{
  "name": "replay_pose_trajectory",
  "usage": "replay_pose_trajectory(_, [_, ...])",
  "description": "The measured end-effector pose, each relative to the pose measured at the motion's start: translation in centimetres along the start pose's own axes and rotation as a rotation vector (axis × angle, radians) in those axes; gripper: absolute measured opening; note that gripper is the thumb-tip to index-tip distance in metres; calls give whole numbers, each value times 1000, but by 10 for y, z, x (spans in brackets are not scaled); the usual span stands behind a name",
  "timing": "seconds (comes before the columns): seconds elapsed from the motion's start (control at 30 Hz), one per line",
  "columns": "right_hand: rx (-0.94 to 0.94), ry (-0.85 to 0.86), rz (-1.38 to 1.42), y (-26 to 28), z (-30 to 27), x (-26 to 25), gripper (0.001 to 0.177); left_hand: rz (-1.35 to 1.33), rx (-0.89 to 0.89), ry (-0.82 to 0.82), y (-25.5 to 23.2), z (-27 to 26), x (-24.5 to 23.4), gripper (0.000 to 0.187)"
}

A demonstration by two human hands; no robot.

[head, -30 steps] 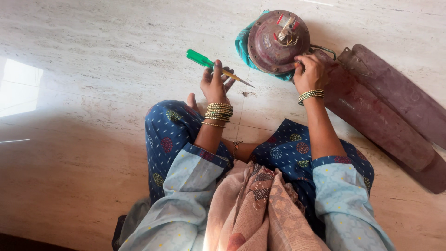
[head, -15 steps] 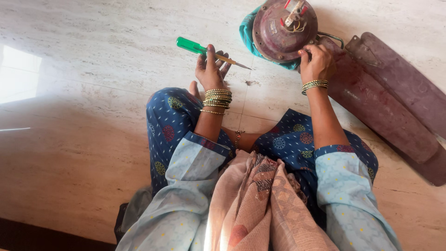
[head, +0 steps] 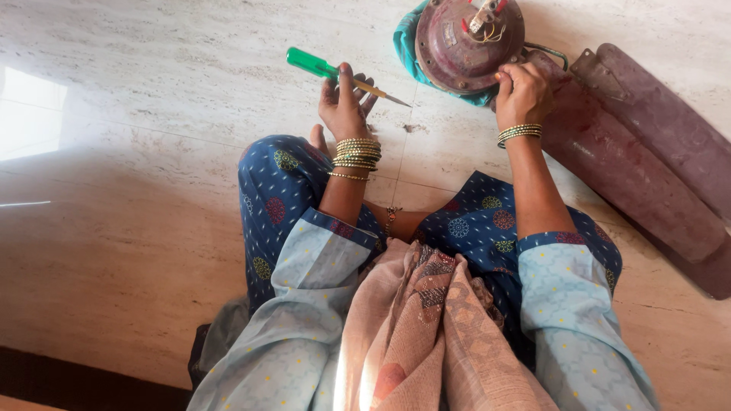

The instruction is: The person sits on the floor and uses a screwdriver to loosen and tighten screws on the motor housing of a ceiling fan. The fan blades are detached and placed beside the motor. The person repeatedly adjusts the screwdriver and the motor housing throughout the clip.

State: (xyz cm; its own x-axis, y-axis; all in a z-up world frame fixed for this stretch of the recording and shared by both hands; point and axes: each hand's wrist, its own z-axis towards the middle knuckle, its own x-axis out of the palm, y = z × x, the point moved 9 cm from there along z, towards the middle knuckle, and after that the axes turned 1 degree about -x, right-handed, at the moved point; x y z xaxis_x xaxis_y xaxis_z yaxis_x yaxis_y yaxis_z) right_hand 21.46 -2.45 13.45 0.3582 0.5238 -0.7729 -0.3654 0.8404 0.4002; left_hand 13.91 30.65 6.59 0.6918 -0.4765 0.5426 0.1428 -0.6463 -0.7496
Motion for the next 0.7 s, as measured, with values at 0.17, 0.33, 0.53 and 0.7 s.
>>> replay_pose_trajectory(0.17, [41,3,-4,-5,0,3,6,32,81,0,-11,1,4,40])
replay_pose_trajectory(0.33, [-52,29,-18,4,1,6,10,59,100,23,-11,-2,7,42])
replay_pose_trajectory(0.53, [-26,-34,-38,-5,5,-1,16,100,112,22,-7,-3,10,44])
replay_pose_trajectory(0.7, [24,68,-7,-18,4,13,11,100,111,29,-7,-2,9,45])
